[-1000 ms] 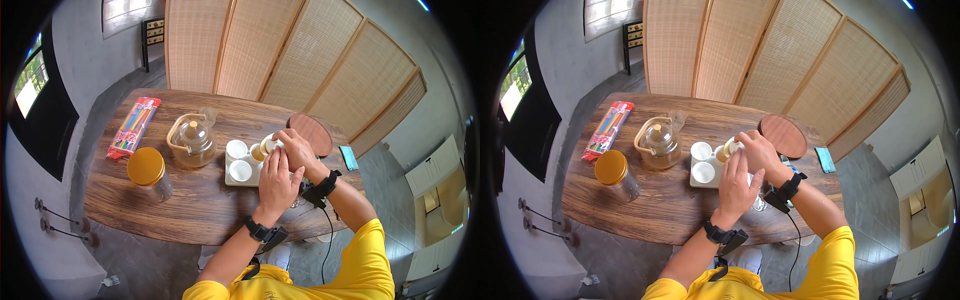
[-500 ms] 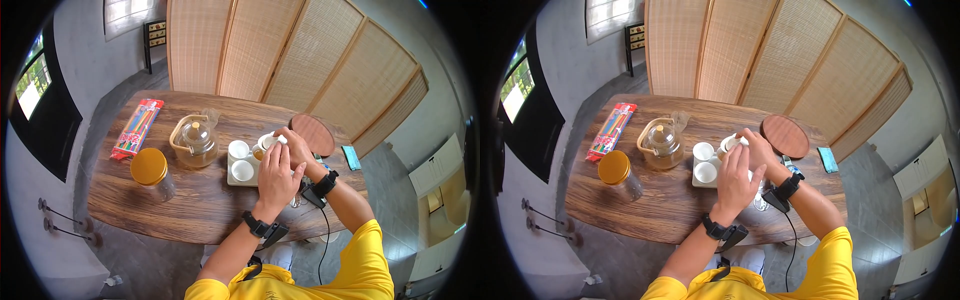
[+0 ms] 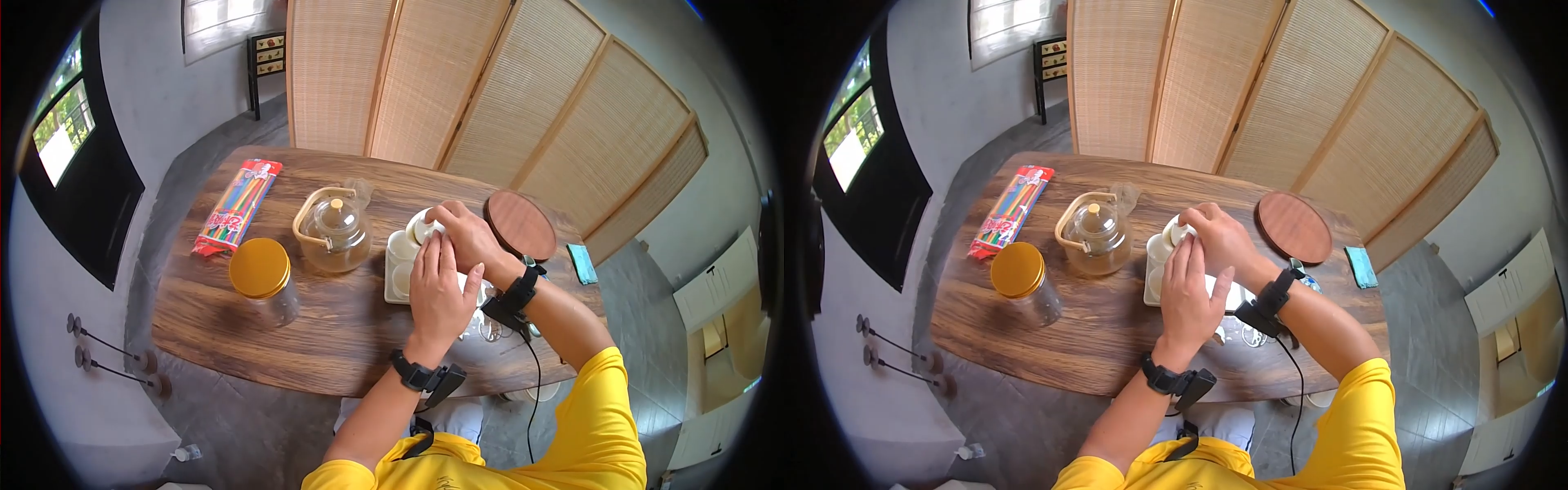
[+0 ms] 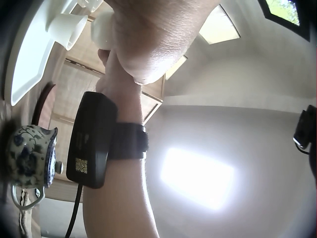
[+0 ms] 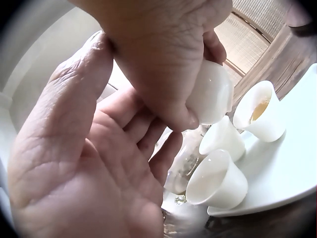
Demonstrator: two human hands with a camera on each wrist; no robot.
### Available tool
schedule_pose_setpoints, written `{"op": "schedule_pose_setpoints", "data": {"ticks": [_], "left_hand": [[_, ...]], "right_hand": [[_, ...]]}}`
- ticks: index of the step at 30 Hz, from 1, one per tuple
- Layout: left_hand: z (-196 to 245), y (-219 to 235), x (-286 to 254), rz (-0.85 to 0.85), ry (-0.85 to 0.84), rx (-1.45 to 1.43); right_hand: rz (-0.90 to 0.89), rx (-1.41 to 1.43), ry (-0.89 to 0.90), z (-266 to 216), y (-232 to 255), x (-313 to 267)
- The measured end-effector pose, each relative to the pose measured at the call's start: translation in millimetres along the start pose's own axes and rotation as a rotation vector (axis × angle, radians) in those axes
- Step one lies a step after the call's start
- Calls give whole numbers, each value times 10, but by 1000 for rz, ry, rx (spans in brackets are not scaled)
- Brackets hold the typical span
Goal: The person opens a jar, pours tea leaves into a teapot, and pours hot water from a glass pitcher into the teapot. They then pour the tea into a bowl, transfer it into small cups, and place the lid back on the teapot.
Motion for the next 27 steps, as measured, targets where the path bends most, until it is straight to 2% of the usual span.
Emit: {"op": "schedule_pose_setpoints", "data": {"ticks": [5,8,27], "left_hand": [[-47,52,-10,6,38,-33],[-60,70,-8,6,49,-51],[-70,82,3,20,64,-106]], "right_hand": [[1,-68,102,-94,-1,78],[96,-116,163,-121,17,94],[14,-259,165,-153,42,146]]}}
Point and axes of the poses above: each hand's wrist, its own x-axis towards the middle knuckle, its own y-axis out of the back of the hand, z = x × y, the point moved 5 cm from there along x, towards the middle knuckle, and after that the axes turned 8 degrees about -x, right-handed, at the moved point
